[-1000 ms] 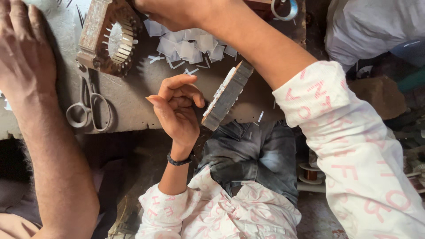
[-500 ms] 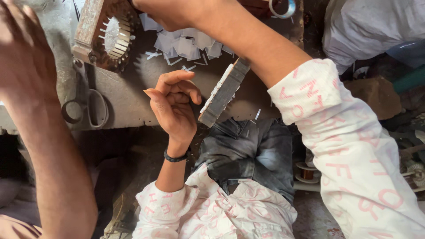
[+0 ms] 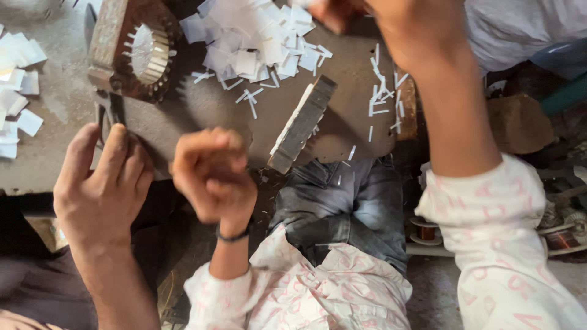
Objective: The person inserts small rectangular paper insulators into the slots of a metal motor stator core by hand.
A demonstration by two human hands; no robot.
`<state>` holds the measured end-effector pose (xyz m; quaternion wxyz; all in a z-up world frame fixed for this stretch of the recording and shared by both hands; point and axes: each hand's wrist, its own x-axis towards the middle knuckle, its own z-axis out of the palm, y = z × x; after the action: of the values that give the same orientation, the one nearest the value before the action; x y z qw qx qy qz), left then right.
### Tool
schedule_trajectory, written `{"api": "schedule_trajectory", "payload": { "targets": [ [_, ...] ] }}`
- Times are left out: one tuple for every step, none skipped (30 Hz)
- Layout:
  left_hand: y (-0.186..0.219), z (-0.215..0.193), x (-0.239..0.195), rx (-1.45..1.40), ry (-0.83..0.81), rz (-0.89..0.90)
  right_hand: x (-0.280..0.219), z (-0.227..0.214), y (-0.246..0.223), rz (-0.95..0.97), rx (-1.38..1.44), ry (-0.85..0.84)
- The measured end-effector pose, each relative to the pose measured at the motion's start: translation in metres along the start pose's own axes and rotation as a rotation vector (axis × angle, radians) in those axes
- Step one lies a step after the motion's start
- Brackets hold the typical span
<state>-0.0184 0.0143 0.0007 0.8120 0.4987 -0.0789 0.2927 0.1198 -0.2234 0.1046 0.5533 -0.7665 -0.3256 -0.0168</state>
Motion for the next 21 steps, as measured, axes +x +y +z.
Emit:
{"api": "schedule_trajectory", "payload": {
  "targets": [
    [0.010,0.002,-0.006,0.073,-0.027,0.071,-0.018,-0.006,-0.014,0.080,0.089,0.038],
    [0.021,0.004,-0.013,0.143,-0.048,0.145,-0.033,-0.007,-0.023,0.151,0.169,0.090],
    [0.031,0.009,-0.019,0.183,-0.089,0.218,-0.046,-0.005,-0.029,0.219,0.240,0.135],
    [0.041,0.011,-0.021,0.204,-0.228,0.200,-0.061,-0.001,-0.032,0.285,0.273,0.160],
    [0.050,0.013,-0.023,0.229,-0.365,0.170,-0.076,0.005,-0.033,0.349,0.300,0.184],
    [0.056,0.021,-0.028,0.320,-0.446,0.068,-0.092,0.011,-0.036,0.412,0.328,0.210],
    [0.061,0.033,-0.033,0.414,-0.525,-0.029,-0.106,0.017,-0.037,0.482,0.333,0.230],
    [0.063,0.045,-0.037,0.420,-0.519,-0.179,-0.120,0.025,-0.039,0.501,0.338,0.226],
    [0.063,0.058,-0.040,0.422,-0.510,-0.329,-0.132,0.032,-0.041,0.520,0.340,0.223],
    [0.059,0.067,-0.038,0.389,-0.489,-0.372,-0.141,0.037,-0.041,0.521,0.370,0.216],
    [0.052,0.074,-0.036,0.356,-0.467,-0.418,-0.149,0.043,-0.041,0.523,0.401,0.208],
    [0.048,0.077,-0.036,0.324,-0.444,-0.462,-0.155,0.046,-0.041,0.526,0.432,0.200],
    [0.046,0.079,-0.038,0.358,-0.429,-0.474,-0.160,0.048,-0.042,0.541,0.437,0.219],
    [0.042,0.081,-0.039,0.391,-0.415,-0.485,-0.162,0.051,-0.042,0.557,0.441,0.237],
    [0.039,0.081,-0.041,0.427,-0.399,-0.495,-0.163,0.053,-0.043,0.571,0.447,0.255],
    [0.038,0.080,-0.042,0.445,-0.422,-0.454,-0.162,0.054,-0.044,0.548,0.356,0.255],
    [0.037,0.077,-0.041,0.465,-0.444,-0.413,-0.161,0.055,-0.046,0.525,0.266,0.255],
    [0.037,0.075,-0.040,0.485,-0.466,-0.372,-0.159,0.055,-0.047,0.500,0.177,0.255],
    [0.037,0.073,-0.041,0.514,-0.481,-0.344,-0.158,0.056,-0.048,0.458,0.080,0.245],
    [0.038,0.071,-0.041,0.543,-0.497,-0.316,-0.156,0.057,-0.050,0.414,-0.016,0.235],
    [0.038,0.070,-0.041,0.571,-0.511,-0.286,-0.154,0.058,-0.050,0.368,-0.114,0.223]
  ]
}}
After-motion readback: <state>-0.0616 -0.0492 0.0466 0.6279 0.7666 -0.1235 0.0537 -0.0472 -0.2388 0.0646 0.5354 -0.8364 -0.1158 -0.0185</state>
